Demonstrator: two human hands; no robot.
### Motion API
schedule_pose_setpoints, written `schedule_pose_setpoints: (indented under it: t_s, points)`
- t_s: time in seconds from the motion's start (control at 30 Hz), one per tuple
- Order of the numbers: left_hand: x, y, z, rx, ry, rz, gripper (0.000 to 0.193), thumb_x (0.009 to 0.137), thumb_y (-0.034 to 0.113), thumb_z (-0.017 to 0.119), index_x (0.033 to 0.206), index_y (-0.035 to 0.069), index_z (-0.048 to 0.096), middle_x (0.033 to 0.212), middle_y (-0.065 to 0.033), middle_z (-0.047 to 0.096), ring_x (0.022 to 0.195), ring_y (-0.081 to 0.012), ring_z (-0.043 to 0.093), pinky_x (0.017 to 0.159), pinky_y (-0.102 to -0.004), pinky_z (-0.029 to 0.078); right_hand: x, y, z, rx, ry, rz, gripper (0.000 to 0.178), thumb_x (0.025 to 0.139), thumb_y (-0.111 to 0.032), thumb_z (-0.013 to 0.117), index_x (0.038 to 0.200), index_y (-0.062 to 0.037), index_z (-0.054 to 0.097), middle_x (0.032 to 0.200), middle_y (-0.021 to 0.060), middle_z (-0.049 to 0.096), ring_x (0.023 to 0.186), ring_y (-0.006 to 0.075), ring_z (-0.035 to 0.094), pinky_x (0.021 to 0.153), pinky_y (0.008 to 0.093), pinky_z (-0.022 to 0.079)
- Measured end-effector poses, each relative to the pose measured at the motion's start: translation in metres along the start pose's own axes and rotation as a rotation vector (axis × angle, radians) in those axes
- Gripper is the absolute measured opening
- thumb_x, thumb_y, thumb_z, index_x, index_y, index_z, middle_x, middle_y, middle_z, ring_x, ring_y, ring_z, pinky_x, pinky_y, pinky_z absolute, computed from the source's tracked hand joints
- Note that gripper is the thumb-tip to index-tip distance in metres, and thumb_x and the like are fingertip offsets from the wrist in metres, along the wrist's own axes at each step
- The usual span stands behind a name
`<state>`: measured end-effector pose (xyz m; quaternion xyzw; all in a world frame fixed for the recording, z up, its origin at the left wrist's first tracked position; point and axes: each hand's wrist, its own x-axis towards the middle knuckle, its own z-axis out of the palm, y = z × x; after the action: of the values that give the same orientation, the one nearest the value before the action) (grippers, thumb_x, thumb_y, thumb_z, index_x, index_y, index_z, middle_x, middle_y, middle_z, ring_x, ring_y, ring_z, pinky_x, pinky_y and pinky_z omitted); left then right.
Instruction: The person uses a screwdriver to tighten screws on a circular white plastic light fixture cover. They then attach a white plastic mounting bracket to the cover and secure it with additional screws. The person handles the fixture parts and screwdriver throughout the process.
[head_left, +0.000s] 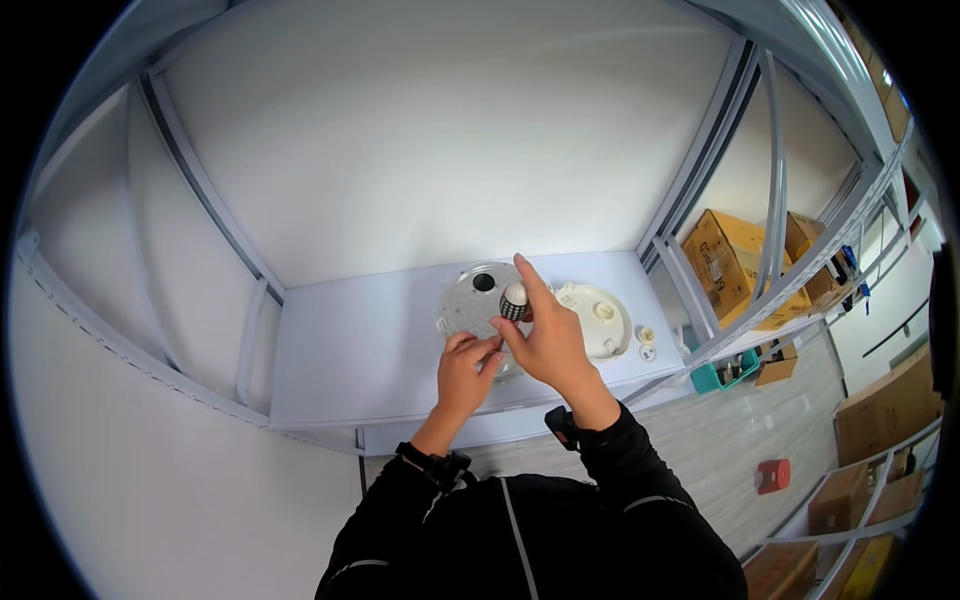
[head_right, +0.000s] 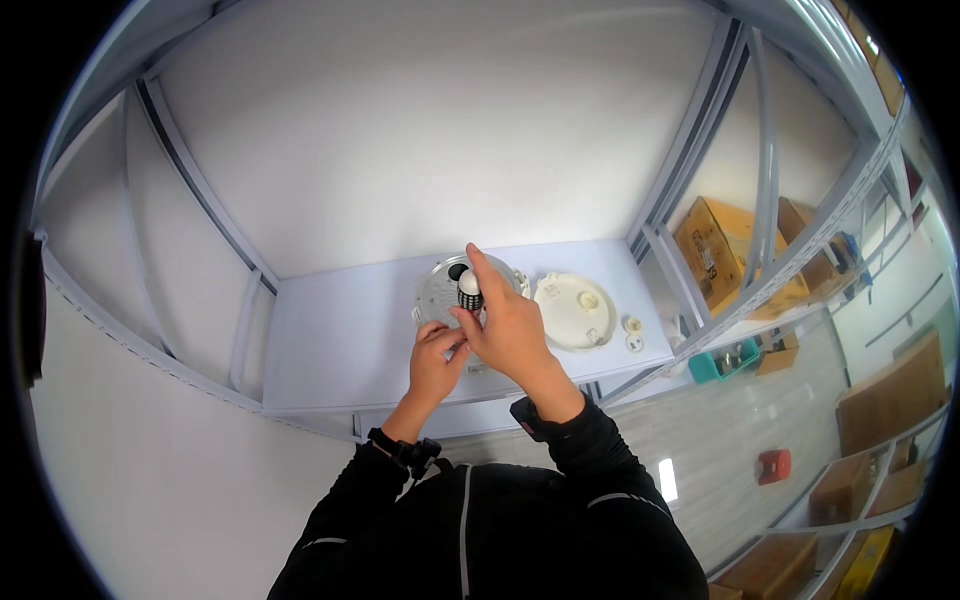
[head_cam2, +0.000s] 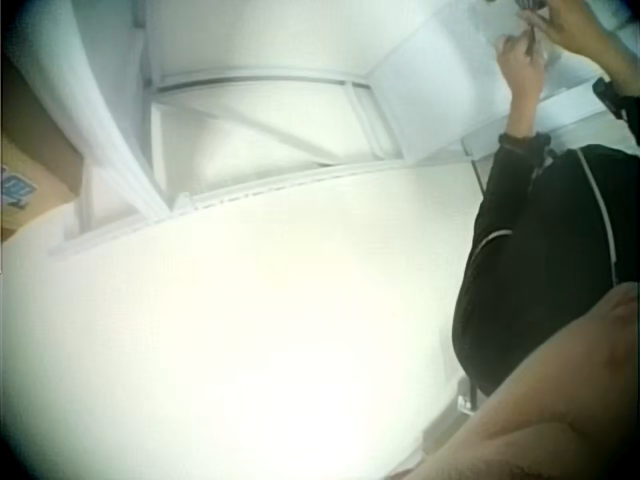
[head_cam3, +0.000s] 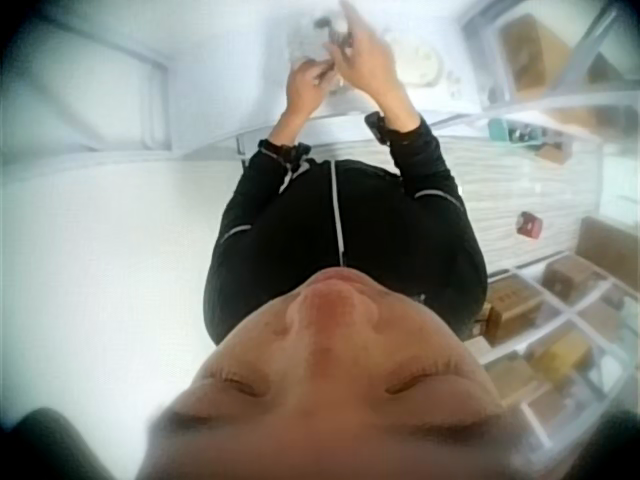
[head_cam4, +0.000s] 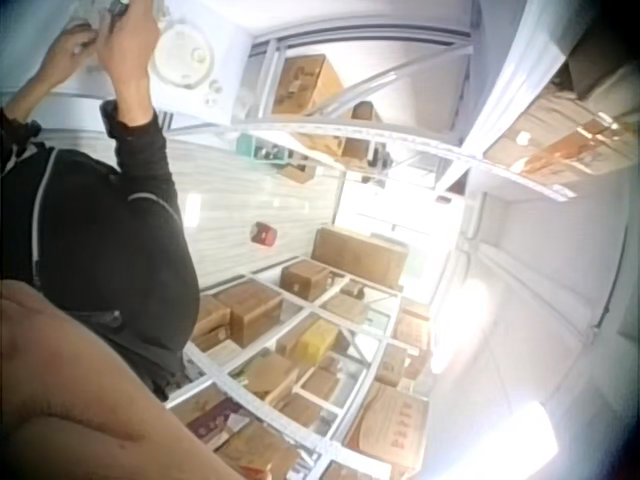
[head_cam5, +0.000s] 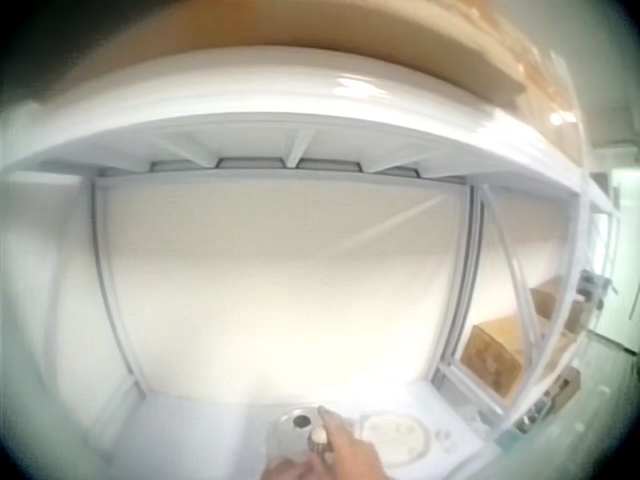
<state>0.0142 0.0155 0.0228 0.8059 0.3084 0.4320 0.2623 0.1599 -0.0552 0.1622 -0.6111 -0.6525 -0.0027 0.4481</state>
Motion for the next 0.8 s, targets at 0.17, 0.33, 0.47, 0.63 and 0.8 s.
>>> schedule_pose_setpoints:
  t_s: [0.17, 0.33, 0.47, 0.63, 0.8]
  points:
    - [-0.001, 0.002, 0.002, 0.006, 0.007, -0.012, 0.027, 0.089, 0.016, 0.082, 0.115, 0.01, 0.082, 0.099, -0.003, 0.081, 0.111, -0.0284, 0.064, 0.098, -0.0401, 0.053, 0.001, 0.001, -0.003, -0.009, 0.125, -0.018, 0.085, 0.087, -0.021, 0.086, 0.16, -0.0072, 0.046, 0.121, 0.0194, 0.073, 0.078, 0.0299, 0.073, 0.066, 0.0387, 0.059]
    - [0.0, -0.003, 0.001, -0.007, -0.016, 0.017, 0.033, 0.089, 0.017, 0.082, 0.121, 0.009, 0.08, 0.105, -0.0047, 0.081, 0.114, -0.0288, 0.064, 0.098, -0.0403, 0.053, -0.005, 0.016, -0.008, 0.256, 0.345, 0.035, 0.084, 0.091, -0.02, 0.084, 0.159, 0.0029, 0.04, 0.112, 0.0171, 0.073, 0.082, 0.0222, 0.073, 0.07, 0.0348, 0.057]
    - [-0.004, -0.002, -0.007, 0.045, -0.025, 0.068, 0.052, 0.087, 0.02, 0.085, 0.136, 0.009, 0.072, 0.121, -0.0093, 0.079, 0.125, -0.0314, 0.064, 0.102, -0.042, 0.054, -0.012, 0.03, -0.025, 0.265, 0.477, -0.013, 0.082, 0.095, -0.018, 0.081, 0.159, 0.0067, 0.035, 0.107, 0.0122, 0.069, 0.081, 0.0159, 0.068, 0.074, 0.031, 0.055]
    - [-0.006, -0.024, -0.019, 0.006, 0.135, -0.058, 0.062, 0.087, 0.021, 0.085, 0.143, 0.008, 0.065, 0.135, -0.0116, 0.072, 0.132, -0.0356, 0.062, 0.105, -0.0456, 0.052, -0.024, 0.029, -0.039, 0.364, 0.447, -0.047, 0.082, 0.096, -0.002, 0.075, 0.161, 0.0039, 0.025, 0.116, 0.0143, 0.063, 0.081, 0.0157, 0.066, 0.07, 0.0275, 0.057]
    - [0.007, -0.039, -0.039, 0.268, 0.036, 0.083, 0.05, 0.087, 0.024, 0.085, 0.133, 0.009, 0.071, 0.141, -0.0131, 0.067, 0.14, -0.0401, 0.056, 0.112, -0.0494, 0.047, -0.035, 0.041, -0.04, 0.337, 0.472, -0.08, 0.082, 0.096, -0.002, 0.076, 0.161, 0.0029, 0.026, 0.117, 0.0153, 0.062, 0.082, 0.0172, 0.067, 0.07, 0.0283, 0.058]
